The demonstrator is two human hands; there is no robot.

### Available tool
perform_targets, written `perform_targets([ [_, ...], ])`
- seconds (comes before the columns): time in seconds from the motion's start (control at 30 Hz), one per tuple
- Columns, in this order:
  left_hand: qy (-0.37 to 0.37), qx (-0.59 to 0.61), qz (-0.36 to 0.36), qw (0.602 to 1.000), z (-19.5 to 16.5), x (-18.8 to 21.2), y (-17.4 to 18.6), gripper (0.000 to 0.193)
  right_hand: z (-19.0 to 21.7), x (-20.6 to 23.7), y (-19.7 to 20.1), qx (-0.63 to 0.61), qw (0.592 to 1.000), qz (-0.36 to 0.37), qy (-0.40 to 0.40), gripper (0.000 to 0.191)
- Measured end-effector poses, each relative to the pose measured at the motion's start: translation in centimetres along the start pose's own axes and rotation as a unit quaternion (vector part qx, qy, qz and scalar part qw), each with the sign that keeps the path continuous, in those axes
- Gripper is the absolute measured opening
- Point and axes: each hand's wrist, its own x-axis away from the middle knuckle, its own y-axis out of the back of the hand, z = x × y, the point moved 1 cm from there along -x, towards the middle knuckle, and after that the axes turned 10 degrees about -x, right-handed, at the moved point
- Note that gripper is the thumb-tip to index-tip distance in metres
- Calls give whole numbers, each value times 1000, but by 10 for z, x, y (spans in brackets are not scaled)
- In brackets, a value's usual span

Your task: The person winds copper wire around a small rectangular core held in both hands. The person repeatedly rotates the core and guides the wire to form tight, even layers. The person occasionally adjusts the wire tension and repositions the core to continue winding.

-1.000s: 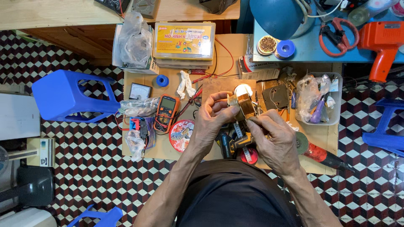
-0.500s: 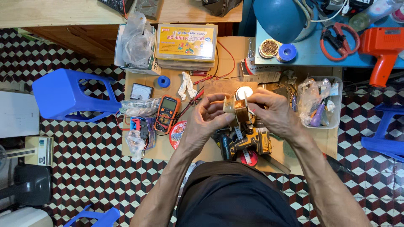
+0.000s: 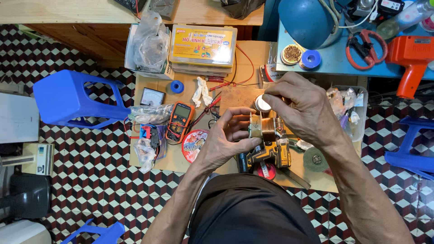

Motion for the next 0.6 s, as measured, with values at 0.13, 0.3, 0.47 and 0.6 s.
perform_targets([
  [0.13, -6, -21, 0, 1000, 1, -1, -1, 76, 5, 0, 0, 9, 999, -2, 34, 10],
  [0.3, -6, -4, 14, 1000, 4, -3, -2, 77, 7, 1, 1, 20, 999, -2, 34, 10],
  [0.47, -22, -12, 0, 1000, 6, -8, -3, 75, 14, 6, 2, 50, 997, -2, 51, 9],
  [0.6, -19, -7, -16, 1000, 10, -15, -3, 72, 19, 16, -2, 74, 995, -8, 73, 9],
])
